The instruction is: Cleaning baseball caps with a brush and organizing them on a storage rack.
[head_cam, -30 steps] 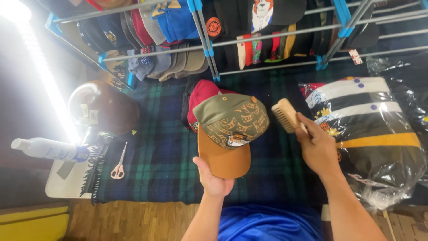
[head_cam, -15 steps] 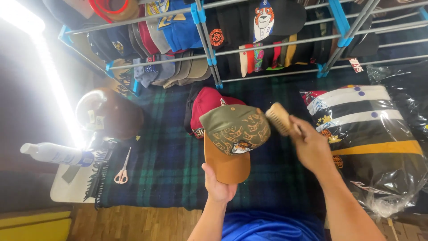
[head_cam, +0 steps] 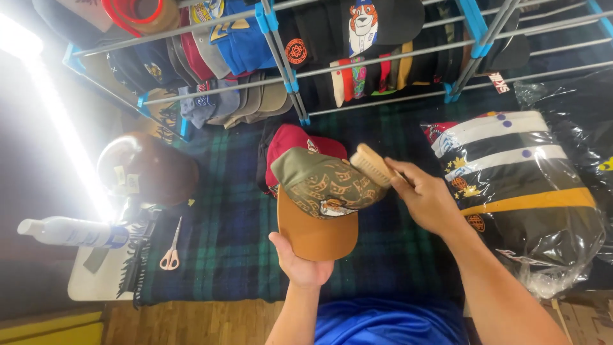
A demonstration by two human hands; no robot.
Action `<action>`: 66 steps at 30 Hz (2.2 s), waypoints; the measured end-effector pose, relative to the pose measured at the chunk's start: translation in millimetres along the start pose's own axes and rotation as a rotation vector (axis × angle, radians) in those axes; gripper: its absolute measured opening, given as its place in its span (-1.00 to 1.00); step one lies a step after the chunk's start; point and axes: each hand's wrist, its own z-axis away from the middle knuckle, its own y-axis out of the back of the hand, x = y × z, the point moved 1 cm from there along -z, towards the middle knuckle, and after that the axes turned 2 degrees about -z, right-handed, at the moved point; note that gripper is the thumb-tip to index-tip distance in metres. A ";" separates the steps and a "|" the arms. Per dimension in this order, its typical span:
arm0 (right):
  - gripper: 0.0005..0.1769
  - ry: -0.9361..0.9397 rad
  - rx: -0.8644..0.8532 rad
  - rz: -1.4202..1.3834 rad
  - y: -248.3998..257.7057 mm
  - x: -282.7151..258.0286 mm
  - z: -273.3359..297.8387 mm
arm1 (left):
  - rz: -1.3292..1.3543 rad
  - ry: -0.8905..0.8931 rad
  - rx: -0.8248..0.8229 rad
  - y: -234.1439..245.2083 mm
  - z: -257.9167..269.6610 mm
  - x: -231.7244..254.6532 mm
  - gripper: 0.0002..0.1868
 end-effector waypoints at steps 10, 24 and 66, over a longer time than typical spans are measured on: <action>-0.48 0.198 0.188 -0.106 -19.3 35.0 26.3 | 0.120 0.111 0.209 2.3 -5.5 -3.5 -0.24; -0.58 0.507 0.242 0.364 -79.3 62.4 73.6 | 0.171 0.392 0.568 27.1 -16.1 -23.6 -0.28; -0.41 0.012 0.265 0.219 -90.0 100.6 88.8 | 0.405 0.359 0.342 -25.3 3.6 -12.8 -0.29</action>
